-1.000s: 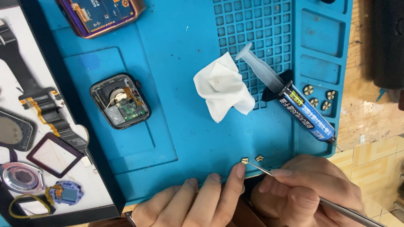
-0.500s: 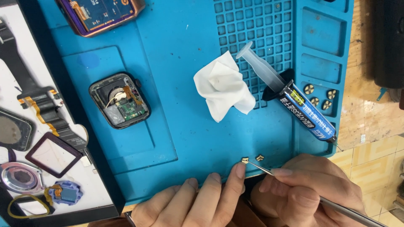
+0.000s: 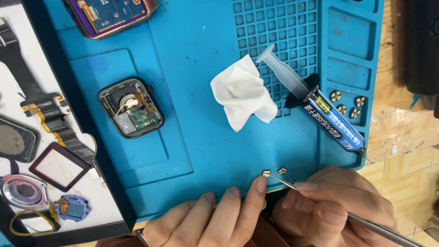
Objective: The person uses a metal tool to apply adhesive from a syringe onto small electronic components on a blue work mat. The person then uses the tool to manipulate and position the components while working on a disassembled smartwatch.
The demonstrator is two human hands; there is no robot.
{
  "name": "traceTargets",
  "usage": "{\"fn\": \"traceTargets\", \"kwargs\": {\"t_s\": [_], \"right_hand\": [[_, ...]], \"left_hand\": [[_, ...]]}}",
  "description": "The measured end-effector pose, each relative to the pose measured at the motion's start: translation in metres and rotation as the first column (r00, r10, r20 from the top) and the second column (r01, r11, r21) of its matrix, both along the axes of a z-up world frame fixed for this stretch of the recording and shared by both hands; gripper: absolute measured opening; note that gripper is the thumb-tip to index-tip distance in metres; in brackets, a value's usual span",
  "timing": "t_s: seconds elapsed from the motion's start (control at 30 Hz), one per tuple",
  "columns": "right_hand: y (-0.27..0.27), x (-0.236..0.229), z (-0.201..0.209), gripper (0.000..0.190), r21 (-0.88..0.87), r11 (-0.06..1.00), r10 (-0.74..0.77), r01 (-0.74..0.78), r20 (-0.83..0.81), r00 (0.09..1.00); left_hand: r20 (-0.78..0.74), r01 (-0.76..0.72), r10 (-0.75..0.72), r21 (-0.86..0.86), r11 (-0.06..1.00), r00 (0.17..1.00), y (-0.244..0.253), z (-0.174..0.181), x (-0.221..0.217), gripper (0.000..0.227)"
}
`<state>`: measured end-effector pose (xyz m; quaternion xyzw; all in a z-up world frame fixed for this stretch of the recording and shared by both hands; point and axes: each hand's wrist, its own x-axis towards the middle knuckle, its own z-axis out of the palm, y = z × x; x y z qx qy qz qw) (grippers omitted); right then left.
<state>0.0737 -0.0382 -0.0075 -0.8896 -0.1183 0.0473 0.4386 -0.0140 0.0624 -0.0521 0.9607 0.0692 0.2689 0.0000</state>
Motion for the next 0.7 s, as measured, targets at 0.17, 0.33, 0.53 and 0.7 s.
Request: {"fn": "traceTargets", "kwargs": {"t_s": [0.17, 0.33, 0.53, 0.7], "right_hand": [[-0.0012, -0.0005, 0.0014, 0.039, -0.015, 1.0, -0.001, 0.001, -0.013, 1.0], [0.0043, -0.003, 0.0038, 0.039, -0.036, 0.999, -0.036, 0.035, -0.027, 0.999], [0.0031, -0.004, 0.0008, 0.039, -0.016, 0.998, -0.065, 0.065, -0.017, 0.998], [0.0042, -0.0033, -0.0005, 0.04, 0.008, 0.998, -0.059, 0.059, 0.009, 0.998]], "left_hand": [[-0.014, -0.009, 0.009, -0.001, 1.0, 1.0, -0.0004, 0.0007, 0.0, 0.016], [-0.026, -0.001, 0.001, -0.004, 1.0, 1.0, -0.0002, 0.0016, -0.0017, 0.018], [-0.008, -0.008, 0.008, -0.002, 1.0, 1.0, 0.0001, 0.0024, 0.0004, 0.016], [-0.03, -0.016, 0.016, -0.013, 1.0, 0.999, -0.0008, 0.0042, 0.0, 0.017]]}}
